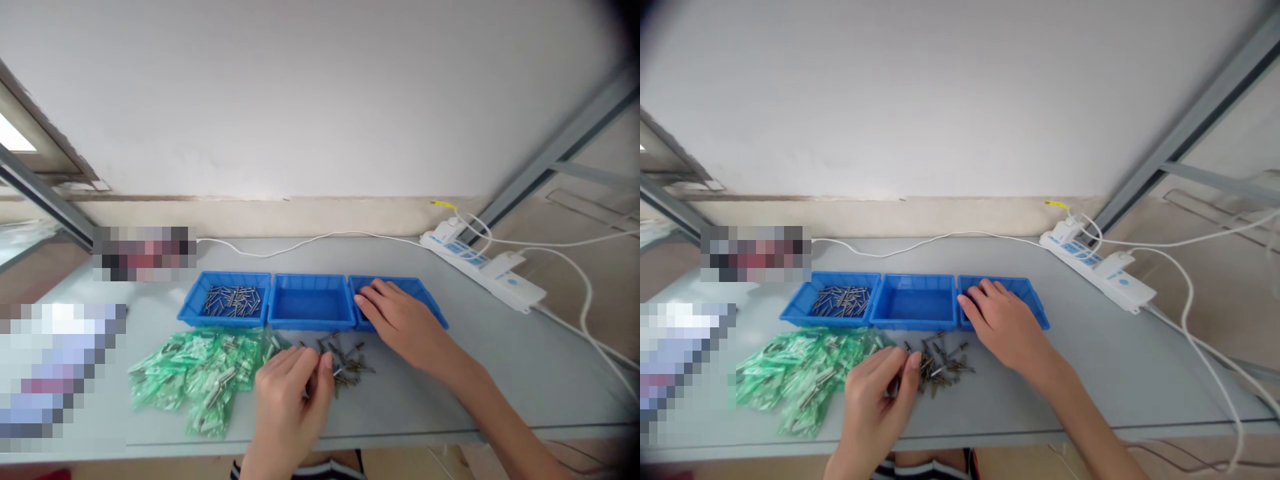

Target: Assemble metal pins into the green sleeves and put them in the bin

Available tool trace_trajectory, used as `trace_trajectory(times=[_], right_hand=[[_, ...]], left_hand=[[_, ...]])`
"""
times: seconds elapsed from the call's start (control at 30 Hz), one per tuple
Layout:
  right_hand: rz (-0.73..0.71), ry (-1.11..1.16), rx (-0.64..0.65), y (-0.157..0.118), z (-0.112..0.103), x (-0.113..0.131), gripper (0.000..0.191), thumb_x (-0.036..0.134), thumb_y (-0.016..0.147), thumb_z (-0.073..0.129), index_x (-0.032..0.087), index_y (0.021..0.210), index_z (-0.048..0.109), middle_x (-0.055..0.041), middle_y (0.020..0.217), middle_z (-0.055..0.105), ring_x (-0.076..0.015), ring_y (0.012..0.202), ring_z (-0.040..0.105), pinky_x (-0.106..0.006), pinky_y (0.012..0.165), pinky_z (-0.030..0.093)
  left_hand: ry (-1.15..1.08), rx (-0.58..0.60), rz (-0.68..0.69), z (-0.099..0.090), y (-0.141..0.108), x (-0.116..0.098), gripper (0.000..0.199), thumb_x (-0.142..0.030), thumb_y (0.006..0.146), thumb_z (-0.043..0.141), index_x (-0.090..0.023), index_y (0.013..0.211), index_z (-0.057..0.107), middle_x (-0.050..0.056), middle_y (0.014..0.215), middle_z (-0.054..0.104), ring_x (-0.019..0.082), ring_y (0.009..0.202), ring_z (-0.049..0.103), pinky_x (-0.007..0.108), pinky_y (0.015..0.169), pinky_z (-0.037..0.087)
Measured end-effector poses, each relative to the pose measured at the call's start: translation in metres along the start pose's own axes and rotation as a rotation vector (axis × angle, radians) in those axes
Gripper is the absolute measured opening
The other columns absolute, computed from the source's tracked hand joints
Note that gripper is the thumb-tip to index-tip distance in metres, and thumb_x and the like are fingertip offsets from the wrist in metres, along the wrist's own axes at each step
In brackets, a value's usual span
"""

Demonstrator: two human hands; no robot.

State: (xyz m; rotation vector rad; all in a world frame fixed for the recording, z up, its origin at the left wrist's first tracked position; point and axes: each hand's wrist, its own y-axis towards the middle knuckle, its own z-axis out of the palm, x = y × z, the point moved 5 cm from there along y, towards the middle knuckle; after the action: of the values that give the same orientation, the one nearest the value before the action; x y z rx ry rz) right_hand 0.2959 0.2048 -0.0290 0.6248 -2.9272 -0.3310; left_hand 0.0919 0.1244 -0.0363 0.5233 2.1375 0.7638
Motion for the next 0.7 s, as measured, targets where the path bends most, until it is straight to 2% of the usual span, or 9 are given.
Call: trace_trajectory(times=[0.1, 0.23, 0.4, 0.7], right_hand=[[0.054, -0.054, 0.008, 0.0008, 0.0039, -0.0014, 0.038, 0.035, 0.117, 0.039, 0.020, 0.112, 0.073, -0.0093, 0.108, 0.074, -0.0283, 0.105, 0.069, -0.040, 0.089, 0.053], [0.181, -0.013, 0.075, 0.0013, 0.0037, -0.0022, 0.049, 0.042, 0.118, 0.036, 0.022, 0.098, 0.076, -0.0067, 0.098, 0.077, -0.0265, 0.096, 0.075, -0.036, 0.079, 0.051], [0.208, 0.000, 0.097, 0.0019, 0.0004, 0.0016, 0.058, 0.043, 0.118, 0.032, 0.022, 0.086, 0.076, -0.0062, 0.095, 0.079, -0.0253, 0.094, 0.077, -0.035, 0.078, 0.048], [0.346, -0.002, 0.145, 0.0015, 0.0048, -0.0040, 0.060, 0.043, 0.116, 0.036, 0.021, 0.073, 0.070, -0.0084, 0.081, 0.078, -0.0261, 0.082, 0.075, -0.033, 0.066, 0.035]], left_hand=[[-0.003, -0.001, -0.001, 0.0002, -0.0001, 0.0004, 0.043, -0.011, 0.104, 0.055, -0.022, 0.069, 0.032, -0.007, 0.058, 0.036, 0.010, 0.051, 0.037, 0.027, 0.053, 0.028], [-0.006, 0.007, -0.006, 0.0004, -0.0003, 0.0011, 0.042, -0.011, 0.104, 0.056, -0.022, 0.070, 0.034, -0.006, 0.059, 0.037, 0.010, 0.052, 0.038, 0.027, 0.053, 0.028], [-0.001, -0.003, 0.004, -0.0007, -0.0008, 0.0012, 0.042, -0.011, 0.104, 0.056, -0.022, 0.070, 0.035, -0.007, 0.058, 0.037, 0.009, 0.051, 0.038, 0.026, 0.054, 0.029], [0.019, 0.001, 0.008, 0.0000, -0.0007, 0.0018, 0.043, -0.014, 0.106, 0.055, -0.021, 0.069, 0.034, -0.007, 0.058, 0.037, 0.009, 0.050, 0.038, 0.026, 0.054, 0.028]])
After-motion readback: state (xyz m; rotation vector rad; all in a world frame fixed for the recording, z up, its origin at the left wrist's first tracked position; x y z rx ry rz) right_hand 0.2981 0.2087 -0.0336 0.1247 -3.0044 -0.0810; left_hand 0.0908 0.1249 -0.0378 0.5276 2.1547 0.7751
